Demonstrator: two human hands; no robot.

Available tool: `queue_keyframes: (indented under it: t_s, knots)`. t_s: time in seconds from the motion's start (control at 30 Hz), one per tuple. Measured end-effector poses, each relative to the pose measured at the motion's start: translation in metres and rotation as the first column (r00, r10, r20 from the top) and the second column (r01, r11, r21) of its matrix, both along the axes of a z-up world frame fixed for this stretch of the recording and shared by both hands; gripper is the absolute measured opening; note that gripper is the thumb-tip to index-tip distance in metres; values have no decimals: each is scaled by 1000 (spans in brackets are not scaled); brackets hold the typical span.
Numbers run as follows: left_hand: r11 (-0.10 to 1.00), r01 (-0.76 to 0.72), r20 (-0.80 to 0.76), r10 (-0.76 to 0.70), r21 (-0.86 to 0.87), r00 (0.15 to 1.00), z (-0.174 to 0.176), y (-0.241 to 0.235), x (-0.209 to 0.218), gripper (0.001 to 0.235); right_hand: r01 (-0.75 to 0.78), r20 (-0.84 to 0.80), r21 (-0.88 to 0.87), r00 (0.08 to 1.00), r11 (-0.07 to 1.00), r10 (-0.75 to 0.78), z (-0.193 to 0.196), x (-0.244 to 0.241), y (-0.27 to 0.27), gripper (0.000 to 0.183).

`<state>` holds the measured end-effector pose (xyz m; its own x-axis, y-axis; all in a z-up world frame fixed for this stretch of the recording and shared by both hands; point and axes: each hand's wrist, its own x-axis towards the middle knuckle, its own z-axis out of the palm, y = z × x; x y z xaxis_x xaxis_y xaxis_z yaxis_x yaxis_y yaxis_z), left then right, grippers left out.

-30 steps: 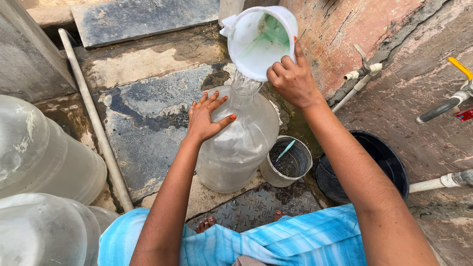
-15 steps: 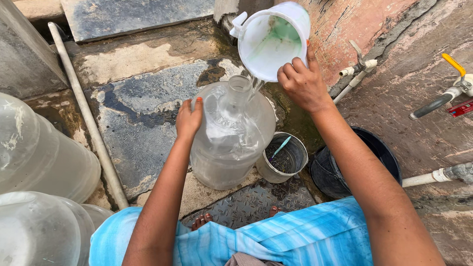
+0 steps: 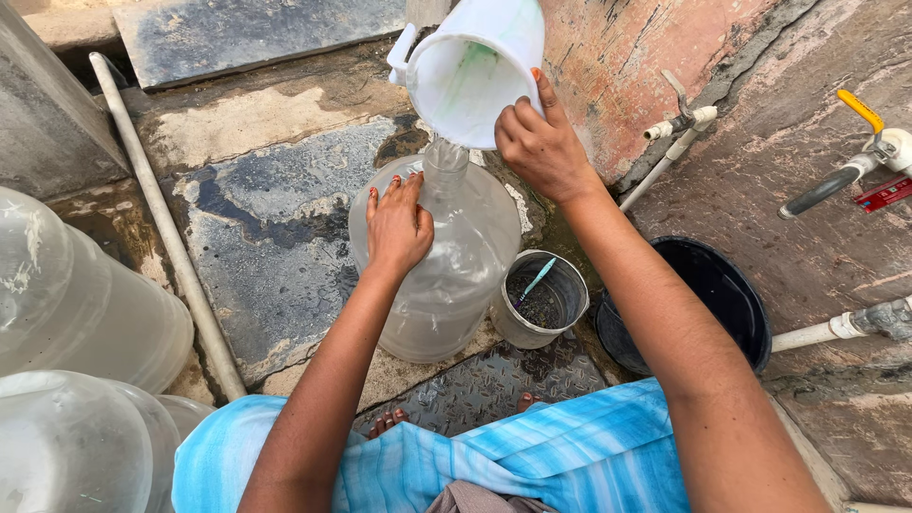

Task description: The person washes a large plastic water jug by rinsing it several times, scrubbing the opening by hand, and pouring soapy water inside using a small container.

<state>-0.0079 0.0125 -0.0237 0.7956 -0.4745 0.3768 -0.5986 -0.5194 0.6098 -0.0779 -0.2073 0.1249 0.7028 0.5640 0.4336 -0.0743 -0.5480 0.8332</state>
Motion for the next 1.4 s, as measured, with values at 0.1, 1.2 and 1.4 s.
queue_keyframes:
  t_s: [0.1, 1.2, 1.4]
  knots:
    - [1000, 28, -2, -28, 4, 1000, 6, 6, 3, 60, 69, -57, 108, 996, 992, -64, -7, 1, -7, 7]
    - [126, -988, -988, -138, -85, 67, -325, 41, -86, 47, 110, -9, 978, 870, -177, 494, -87, 82, 125, 62]
    - [-151, -858, -620, -631, -492, 467, -277, 68, -94, 98, 46, 347, 837, 726, -545, 593, 7, -13, 35, 60]
